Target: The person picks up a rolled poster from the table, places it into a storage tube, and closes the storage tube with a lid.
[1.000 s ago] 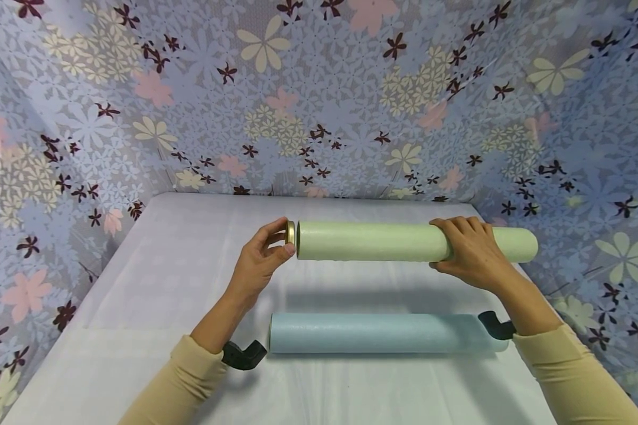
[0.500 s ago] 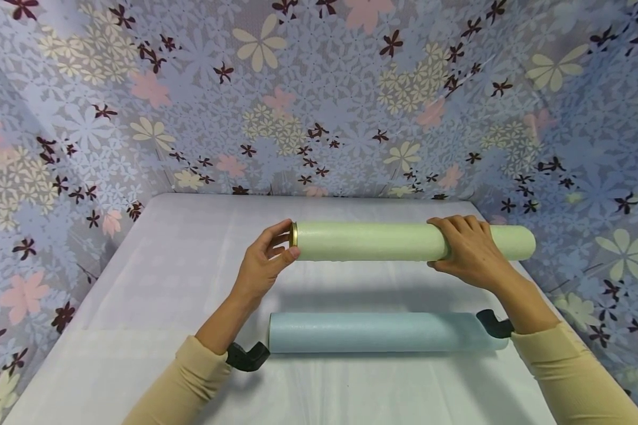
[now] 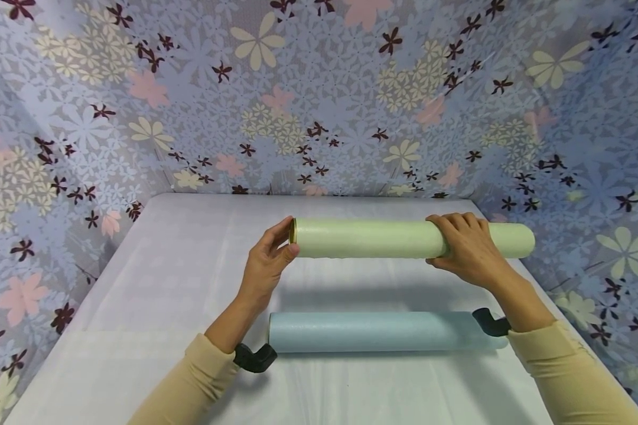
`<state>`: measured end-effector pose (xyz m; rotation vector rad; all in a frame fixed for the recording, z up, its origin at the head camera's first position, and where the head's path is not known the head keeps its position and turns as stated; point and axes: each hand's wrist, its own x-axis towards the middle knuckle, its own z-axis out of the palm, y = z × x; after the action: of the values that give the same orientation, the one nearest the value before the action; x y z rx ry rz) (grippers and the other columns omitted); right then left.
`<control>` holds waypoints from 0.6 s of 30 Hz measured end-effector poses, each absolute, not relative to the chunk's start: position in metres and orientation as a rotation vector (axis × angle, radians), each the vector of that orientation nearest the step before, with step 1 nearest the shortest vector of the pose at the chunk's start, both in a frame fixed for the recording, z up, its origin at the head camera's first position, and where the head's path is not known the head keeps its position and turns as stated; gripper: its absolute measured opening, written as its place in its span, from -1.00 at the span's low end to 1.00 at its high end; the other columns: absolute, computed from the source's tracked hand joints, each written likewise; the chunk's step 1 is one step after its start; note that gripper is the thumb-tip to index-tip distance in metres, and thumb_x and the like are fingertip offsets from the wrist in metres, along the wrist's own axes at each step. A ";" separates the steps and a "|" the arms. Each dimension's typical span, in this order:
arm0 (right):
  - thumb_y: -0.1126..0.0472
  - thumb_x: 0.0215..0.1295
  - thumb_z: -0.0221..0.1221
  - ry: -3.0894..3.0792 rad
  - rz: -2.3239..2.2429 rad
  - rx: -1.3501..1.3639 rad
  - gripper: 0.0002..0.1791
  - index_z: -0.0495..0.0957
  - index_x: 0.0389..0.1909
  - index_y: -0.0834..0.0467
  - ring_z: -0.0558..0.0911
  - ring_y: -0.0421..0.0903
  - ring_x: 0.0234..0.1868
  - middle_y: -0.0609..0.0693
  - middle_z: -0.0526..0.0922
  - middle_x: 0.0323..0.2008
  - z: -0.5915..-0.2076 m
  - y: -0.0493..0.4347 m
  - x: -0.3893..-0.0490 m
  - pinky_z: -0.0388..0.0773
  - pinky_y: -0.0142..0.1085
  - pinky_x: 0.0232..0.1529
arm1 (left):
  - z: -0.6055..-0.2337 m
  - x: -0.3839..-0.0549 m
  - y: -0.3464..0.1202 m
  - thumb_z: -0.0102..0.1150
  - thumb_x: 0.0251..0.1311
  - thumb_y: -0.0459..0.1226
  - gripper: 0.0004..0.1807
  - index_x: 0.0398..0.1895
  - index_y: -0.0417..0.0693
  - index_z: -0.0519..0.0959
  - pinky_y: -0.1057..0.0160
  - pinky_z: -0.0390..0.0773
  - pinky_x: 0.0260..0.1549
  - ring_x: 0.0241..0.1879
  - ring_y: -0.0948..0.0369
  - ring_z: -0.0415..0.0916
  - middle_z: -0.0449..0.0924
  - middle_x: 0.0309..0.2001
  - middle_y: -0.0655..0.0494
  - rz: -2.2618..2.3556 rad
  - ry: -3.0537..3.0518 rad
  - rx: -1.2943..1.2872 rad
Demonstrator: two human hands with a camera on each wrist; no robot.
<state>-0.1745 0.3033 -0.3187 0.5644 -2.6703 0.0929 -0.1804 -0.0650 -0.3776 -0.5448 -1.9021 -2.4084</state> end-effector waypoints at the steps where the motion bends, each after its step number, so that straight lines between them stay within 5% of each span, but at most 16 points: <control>1: 0.12 -0.23 0.51 -2.669 0.096 0.563 -0.12 0.33 0.20 0.12 0.35 0.28 0.02 0.24 0.47 0.04 -0.319 0.303 -0.175 0.18 0.19 -0.01 | -0.378 -0.181 -0.064 0.21 0.13 -0.08 -0.34 0.35 0.19 0.29 0.32 0.44 0.14 0.23 0.12 0.38 0.32 0.29 0.08 -2.418 -1.891 -0.550; 18: 0.11 -0.26 0.52 -2.650 0.078 0.559 -0.11 0.34 0.19 0.11 0.35 0.29 0.02 0.26 0.48 0.04 -0.317 0.304 -0.175 0.18 0.21 -0.02 | -0.371 -0.190 -0.068 0.18 0.16 -0.09 -0.33 0.33 0.11 0.20 0.09 0.27 0.27 0.32 0.14 0.18 0.14 0.37 0.18 -2.495 -2.024 -0.607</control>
<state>-0.1754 0.3044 -0.3170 0.5591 -2.6501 0.0781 -0.1897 -0.0681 -0.3705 -0.6074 -2.0237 -2.4948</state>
